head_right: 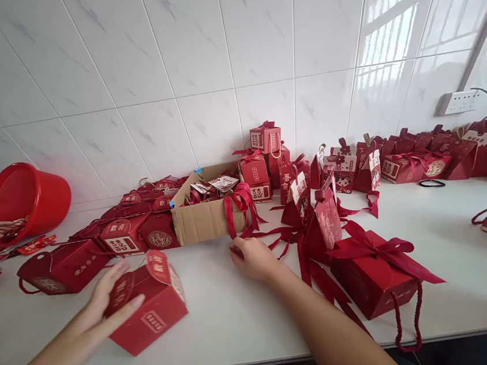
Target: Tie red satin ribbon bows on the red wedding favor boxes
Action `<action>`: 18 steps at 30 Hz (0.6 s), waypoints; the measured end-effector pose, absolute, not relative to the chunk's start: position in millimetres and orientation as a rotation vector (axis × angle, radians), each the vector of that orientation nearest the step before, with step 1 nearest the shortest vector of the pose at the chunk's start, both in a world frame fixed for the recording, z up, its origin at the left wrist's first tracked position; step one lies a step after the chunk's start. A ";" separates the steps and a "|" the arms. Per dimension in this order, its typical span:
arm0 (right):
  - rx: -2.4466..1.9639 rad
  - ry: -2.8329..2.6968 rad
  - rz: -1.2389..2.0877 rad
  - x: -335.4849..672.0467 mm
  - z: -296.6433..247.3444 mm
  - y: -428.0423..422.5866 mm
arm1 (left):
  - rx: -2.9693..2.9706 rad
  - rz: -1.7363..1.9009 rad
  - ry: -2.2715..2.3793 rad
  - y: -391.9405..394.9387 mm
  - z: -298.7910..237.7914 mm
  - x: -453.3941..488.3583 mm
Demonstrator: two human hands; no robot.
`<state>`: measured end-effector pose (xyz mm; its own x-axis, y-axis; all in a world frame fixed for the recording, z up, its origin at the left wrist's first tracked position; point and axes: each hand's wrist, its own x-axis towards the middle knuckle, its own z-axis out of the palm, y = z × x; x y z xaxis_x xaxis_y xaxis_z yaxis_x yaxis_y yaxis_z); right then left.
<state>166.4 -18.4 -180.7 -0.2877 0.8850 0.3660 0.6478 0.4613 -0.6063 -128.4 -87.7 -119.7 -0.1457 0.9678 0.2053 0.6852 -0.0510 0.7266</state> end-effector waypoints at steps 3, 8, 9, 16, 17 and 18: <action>-1.266 -2.066 0.440 166.3 -181.4 -18.6 | 1.706 0.982 1.626 -83.4 -124.0 -88.7; -1.142 -2.220 0.539 166.7 -182.6 -19.5 | 1.708 1.079 1.511 -48.9 -119.3 -44.9; -1.127 -2.227 0.570 166.3 -183.4 -19.6 | 1.727 1.055 1.504 -43.3 -118.0 -41.3; -1.136 -1.701 0.624 160.3 -185.8 -19.0 | 1.818 1.064 1.401 -41.1 -127.4 -37.5; -1.137 -1.640 0.604 159.9 -180.2 -19.1 | 1.834 1.089 1.378 -44.5 -131.4 -37.7; -1.127 -1.581 0.601 160.2 -171.4 -19.7 | 1.841 1.105 1.363 -48.1 -135.4 -38.0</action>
